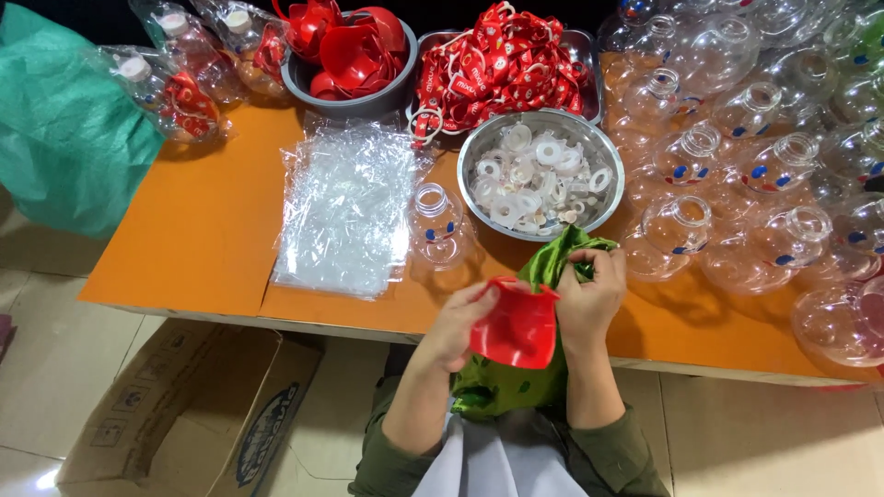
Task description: Cleaning plastic bottles with a cloth and assembling them with red plastic parts and white caps.
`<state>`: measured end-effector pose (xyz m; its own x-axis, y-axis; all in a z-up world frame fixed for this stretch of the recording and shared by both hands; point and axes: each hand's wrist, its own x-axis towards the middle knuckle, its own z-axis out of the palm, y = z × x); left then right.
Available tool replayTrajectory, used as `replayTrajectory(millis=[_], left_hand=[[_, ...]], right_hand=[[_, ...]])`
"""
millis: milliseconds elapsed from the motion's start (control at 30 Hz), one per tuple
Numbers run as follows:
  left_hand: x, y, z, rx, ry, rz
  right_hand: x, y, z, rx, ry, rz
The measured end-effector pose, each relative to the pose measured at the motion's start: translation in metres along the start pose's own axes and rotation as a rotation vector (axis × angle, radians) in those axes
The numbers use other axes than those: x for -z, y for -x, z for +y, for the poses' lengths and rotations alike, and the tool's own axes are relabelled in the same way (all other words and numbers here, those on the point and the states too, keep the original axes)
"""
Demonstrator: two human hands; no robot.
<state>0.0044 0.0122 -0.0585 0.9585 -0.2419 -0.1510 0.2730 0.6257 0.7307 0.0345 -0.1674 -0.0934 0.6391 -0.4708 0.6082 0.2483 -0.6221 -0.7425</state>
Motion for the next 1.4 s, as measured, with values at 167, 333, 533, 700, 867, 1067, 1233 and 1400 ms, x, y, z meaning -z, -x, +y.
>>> replayTrajectory(millis=[167, 333, 533, 700, 867, 1067, 1233, 1400], left_hand=[[0.022, -0.024, -0.036, 0.130, 0.096, 0.117], [0.013, -0.045, -0.046, -0.009, 0.191, 0.234], [-0.002, -0.052, -0.044, -0.157, 0.216, 0.279], [-0.002, -0.044, -0.038, -0.186, 0.232, 0.304], [-0.007, -0.028, -0.018, -0.227, 0.086, 0.279], [0.009, -0.029, -0.025, -0.246, 0.040, 0.250], [-0.003, -0.018, -0.013, -0.312, 0.020, 0.220], [-0.025, -0.007, 0.004, -0.419, 0.022, 0.088]], right_hand=[[-0.005, 0.002, 0.016, -0.146, 0.356, -0.177], [0.003, -0.005, 0.002, -0.207, 0.471, -0.431], [0.014, -0.004, -0.036, -0.032, 0.350, -0.410], [0.013, -0.008, -0.034, -0.194, 0.025, -0.651], [-0.008, 0.000, 0.022, -0.094, 0.290, -0.755], [-0.010, -0.004, 0.027, -0.019, 0.234, -0.667], [0.031, -0.028, -0.047, -0.017, 0.028, -0.504], [0.038, -0.026, -0.059, -0.003, -0.183, -0.305]])
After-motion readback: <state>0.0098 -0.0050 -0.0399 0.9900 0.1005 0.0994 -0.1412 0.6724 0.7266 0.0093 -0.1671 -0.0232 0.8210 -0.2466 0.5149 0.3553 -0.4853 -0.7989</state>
